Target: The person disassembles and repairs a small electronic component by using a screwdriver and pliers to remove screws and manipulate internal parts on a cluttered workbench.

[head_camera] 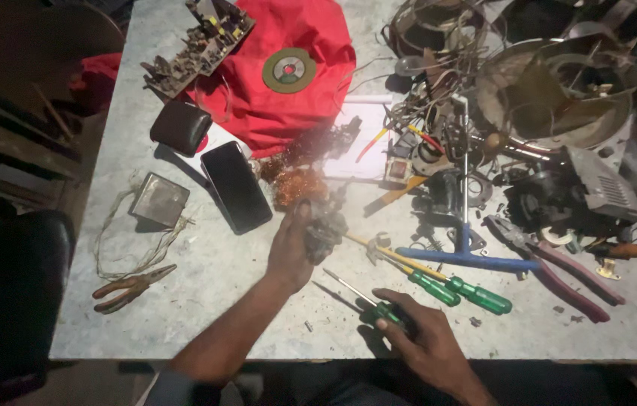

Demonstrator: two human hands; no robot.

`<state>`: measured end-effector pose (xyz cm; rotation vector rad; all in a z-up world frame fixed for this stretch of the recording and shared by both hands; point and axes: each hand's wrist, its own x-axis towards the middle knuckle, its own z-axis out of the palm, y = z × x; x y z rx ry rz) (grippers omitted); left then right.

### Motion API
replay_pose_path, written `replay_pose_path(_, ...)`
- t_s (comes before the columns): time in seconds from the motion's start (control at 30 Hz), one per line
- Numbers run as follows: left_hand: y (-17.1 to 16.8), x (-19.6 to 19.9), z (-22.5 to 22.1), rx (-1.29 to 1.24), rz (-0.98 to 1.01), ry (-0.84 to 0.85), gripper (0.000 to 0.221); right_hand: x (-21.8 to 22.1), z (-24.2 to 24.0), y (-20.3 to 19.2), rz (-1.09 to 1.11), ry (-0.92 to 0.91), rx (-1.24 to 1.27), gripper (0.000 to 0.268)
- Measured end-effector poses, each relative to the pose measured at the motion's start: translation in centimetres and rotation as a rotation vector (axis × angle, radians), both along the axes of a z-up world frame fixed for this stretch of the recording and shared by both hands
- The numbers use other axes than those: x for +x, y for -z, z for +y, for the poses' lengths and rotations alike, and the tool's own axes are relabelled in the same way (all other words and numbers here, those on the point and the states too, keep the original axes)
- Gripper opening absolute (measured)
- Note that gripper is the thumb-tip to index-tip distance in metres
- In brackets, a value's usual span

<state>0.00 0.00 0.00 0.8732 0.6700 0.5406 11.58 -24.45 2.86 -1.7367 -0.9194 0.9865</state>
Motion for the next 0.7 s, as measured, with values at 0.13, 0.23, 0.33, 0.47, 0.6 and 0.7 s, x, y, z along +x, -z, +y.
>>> replay_pose_path(0.13, -0.1, 0.2, -0.2, -0.059, 0.011, -0.059, 0.056, -0.2, 0.9, -0.1, -0.074, 0.026, 0.131, 0.039)
replay_pose_path(0.23, -0.2, 0.1, -0.2, -0.047, -0.03, -0.051, 0.054, 0.0, 1.4, 0.0, -0.012, 0.006, -0.08, 0.039)
replay_pose_path(0.33, -0.5, -0.1, -0.1, -0.025, 0.049, -0.057, 0.056, -0.1, 1.6, 0.0, -0.031, -0.042, 0.076, 0.036)
replay_pose_path(0.47, -0.5, -0.4, 0.0, 0.001, -0.037, -0.001, 0.057, -0.1, 1.7, -0.5, -0.046, -0.069, 0.154, 0.037)
replay_pose_path(0.6, -0.2, -0.5, 0.1, -0.033, -0.032, 0.002, 0.057, -0.1, 1.8, -0.7, -0.019, -0.059, 0.025, 0.038)
replay_pose_path(0.7, -0.1, -0.3, 0.1, -0.049, -0.009, -0.004, 0.059, -0.1, 1.8, -0.5, -0.036, -0.048, 0.12, 0.037)
